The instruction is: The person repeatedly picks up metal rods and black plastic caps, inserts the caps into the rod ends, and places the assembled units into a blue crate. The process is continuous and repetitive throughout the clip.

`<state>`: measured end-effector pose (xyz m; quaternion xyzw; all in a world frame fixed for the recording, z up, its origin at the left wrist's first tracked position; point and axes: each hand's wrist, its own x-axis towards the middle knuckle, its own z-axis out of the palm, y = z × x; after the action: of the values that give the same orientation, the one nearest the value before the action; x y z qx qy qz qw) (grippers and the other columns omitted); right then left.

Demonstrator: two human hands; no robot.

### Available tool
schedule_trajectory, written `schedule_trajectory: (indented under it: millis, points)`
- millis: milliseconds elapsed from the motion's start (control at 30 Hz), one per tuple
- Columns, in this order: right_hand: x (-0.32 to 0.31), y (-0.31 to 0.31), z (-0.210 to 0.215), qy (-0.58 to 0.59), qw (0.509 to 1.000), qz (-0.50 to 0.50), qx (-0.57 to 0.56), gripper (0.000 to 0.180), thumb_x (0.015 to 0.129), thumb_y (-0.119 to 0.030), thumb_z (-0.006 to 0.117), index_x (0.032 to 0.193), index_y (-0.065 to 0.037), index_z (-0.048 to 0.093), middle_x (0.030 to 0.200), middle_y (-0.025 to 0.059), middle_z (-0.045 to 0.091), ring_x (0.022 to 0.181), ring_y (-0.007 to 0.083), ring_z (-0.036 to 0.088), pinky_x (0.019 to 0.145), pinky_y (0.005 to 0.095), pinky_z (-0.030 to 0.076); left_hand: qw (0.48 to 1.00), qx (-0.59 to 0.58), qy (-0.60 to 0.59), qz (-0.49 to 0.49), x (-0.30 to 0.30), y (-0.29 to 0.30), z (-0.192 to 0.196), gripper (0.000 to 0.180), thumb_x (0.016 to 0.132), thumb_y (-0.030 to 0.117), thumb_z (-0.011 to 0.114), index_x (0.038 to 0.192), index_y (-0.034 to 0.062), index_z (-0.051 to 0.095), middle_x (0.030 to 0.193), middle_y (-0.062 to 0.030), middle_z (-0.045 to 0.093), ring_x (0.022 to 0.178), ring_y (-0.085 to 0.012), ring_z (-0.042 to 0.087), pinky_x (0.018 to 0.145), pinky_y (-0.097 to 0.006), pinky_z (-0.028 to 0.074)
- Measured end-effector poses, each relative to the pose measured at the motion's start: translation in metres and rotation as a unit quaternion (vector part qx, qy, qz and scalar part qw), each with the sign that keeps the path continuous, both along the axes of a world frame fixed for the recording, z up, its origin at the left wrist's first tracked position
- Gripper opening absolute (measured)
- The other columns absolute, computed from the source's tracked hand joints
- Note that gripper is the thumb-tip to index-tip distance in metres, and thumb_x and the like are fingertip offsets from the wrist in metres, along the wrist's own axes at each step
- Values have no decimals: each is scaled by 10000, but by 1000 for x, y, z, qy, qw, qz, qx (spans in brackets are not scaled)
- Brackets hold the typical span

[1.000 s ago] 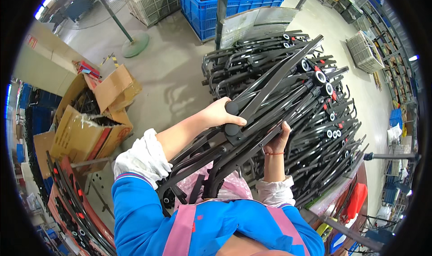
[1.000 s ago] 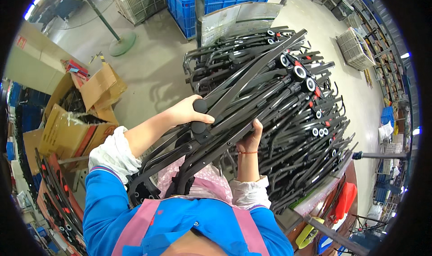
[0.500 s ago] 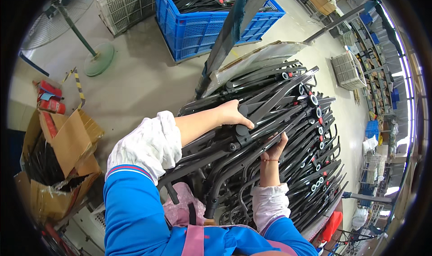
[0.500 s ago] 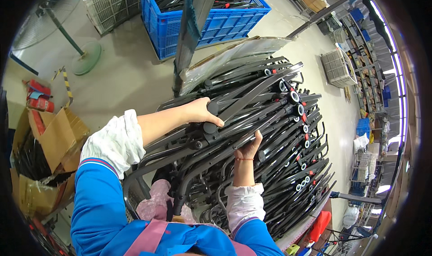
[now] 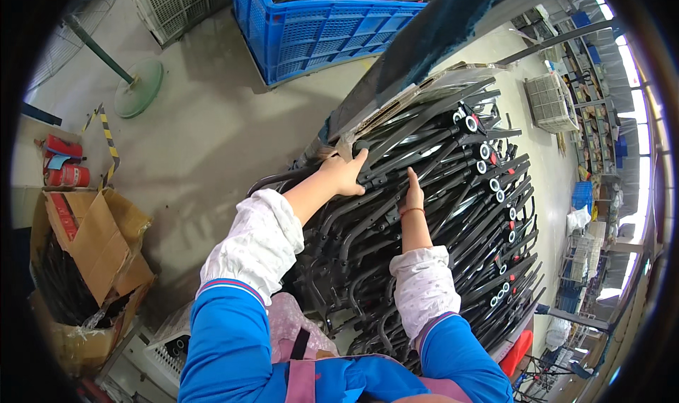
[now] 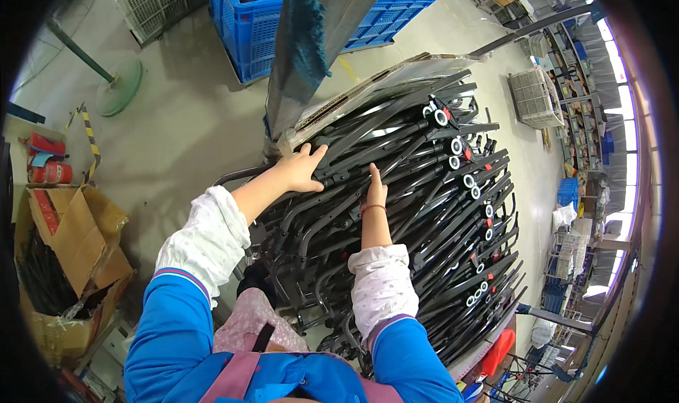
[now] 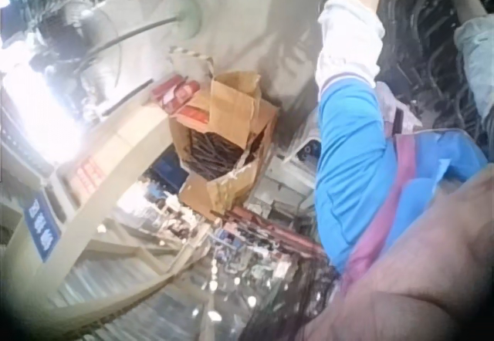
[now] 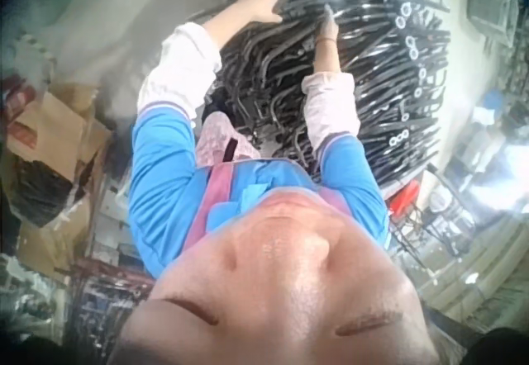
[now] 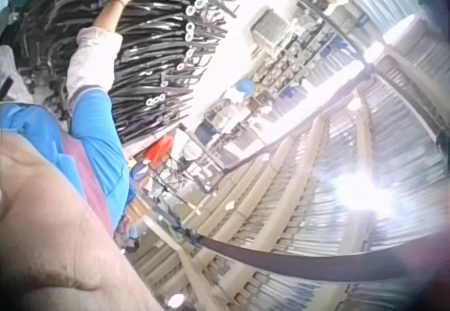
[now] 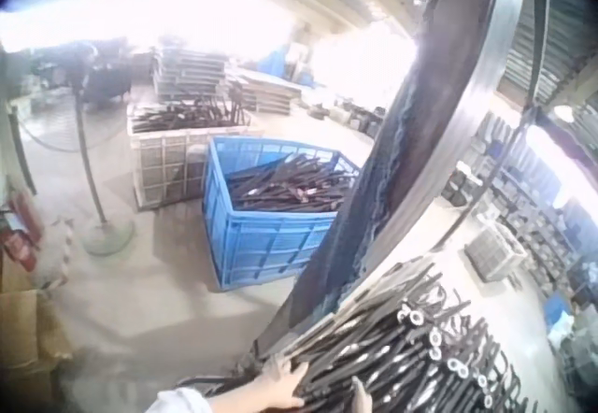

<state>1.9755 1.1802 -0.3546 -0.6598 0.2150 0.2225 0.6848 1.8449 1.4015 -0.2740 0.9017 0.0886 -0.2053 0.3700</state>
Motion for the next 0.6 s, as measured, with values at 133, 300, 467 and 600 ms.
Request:
schedule_trajectory:
  millis: [133, 300, 467, 600]
  points:
    - [5, -9, -25, 23, 984, 39, -171, 741, 777, -538, 753, 1172, 71, 605, 1058, 151, 666, 885, 276, 667, 729, 426, 523, 997, 73, -29, 21, -21, -17, -18, 885, 817, 364, 723, 1510, 97, 241, 1438, -251, 390, 1271, -404, 478, 1061, -462, 388]
    - [37, -43, -53, -170, 912, 110, -355, 688, 776, -482, 775, 1108, 78, 553, 892, 148, 642, 700, 250, 650, 556, 393, 517, 982, 73, -121, 128, -56, -31, -15, 772, 842, 359, 700, 1448, 51, 335, 1434, -254, 410, 1314, -394, 425, 1103, -459, 331]
    - [18, -35, 27, -87, 953, 145, -253, 644, 804, -414, 761, 1161, -8, 411, 803, 107, 560, 555, 229, 565, 512, 407, 522, 889, 49, -230, 394, -158, -13, -26, 708, 827, 360, 715, 1388, 30, 436, 1408, -206, 469, 1309, -348, 450, 1069, -449, 373]
    - [1, -13, 51, -56, 936, 182, -297, 921, 767, -566, 746, 1381, -15, 337, 1025, 169, 580, 728, 253, 601, 624, 425, 528, 728, -27, -163, 666, -273, 37, -152, 784, 890, 530, 619, 1461, 54, 370, 1479, -172, 428, 1362, -348, 407, 1090, -446, 362]
